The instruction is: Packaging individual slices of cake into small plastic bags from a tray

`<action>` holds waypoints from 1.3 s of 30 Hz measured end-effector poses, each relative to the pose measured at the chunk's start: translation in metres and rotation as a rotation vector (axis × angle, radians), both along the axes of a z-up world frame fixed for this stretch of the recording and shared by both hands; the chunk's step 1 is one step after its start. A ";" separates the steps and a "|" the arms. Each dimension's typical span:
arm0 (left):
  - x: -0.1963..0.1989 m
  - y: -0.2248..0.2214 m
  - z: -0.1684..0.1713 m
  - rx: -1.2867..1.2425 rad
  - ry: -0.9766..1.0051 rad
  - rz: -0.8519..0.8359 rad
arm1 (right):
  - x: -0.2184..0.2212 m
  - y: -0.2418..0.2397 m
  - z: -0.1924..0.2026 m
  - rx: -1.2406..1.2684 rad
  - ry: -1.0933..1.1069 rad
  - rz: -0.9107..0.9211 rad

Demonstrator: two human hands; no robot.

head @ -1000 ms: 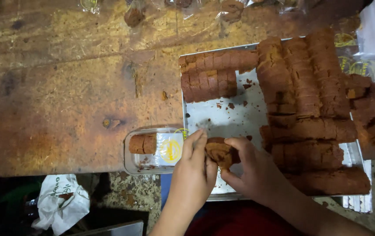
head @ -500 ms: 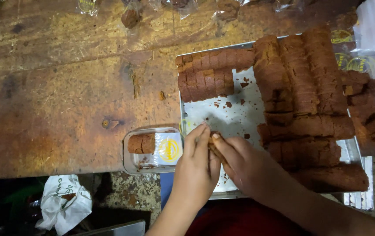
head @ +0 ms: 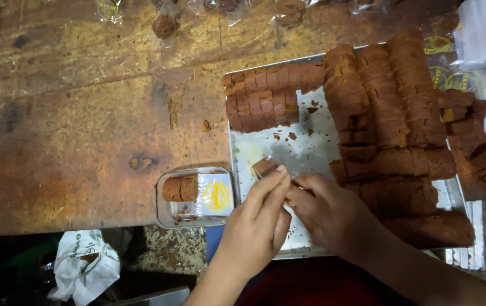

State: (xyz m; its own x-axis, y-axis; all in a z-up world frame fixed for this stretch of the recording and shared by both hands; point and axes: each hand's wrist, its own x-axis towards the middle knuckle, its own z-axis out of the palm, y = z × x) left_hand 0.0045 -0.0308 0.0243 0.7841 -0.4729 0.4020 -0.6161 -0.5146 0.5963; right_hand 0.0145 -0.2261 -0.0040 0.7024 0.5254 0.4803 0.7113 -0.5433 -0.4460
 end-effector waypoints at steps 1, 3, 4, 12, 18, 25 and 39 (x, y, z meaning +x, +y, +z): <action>-0.003 -0.002 -0.002 -0.001 0.000 -0.005 | 0.001 -0.002 -0.004 -0.001 0.000 -0.005; -0.010 -0.007 -0.006 0.041 -0.038 0.021 | 0.002 -0.006 -0.012 0.039 0.193 0.000; -0.016 -0.014 -0.011 0.038 -0.039 0.018 | 0.005 -0.003 -0.008 0.037 0.192 -0.003; -0.015 -0.013 -0.007 -0.319 -0.019 0.318 | 0.028 -0.032 0.015 0.469 0.942 0.034; -0.003 -0.017 -0.037 -1.327 1.373 0.201 | 0.012 -0.028 -0.005 0.686 1.114 -0.160; -0.001 -0.002 -0.048 -1.316 1.310 0.188 | -0.002 -0.028 -0.006 0.566 0.804 -0.021; -0.003 0.079 -0.074 -0.117 0.389 0.575 | 0.150 0.017 0.049 -0.206 1.005 -0.538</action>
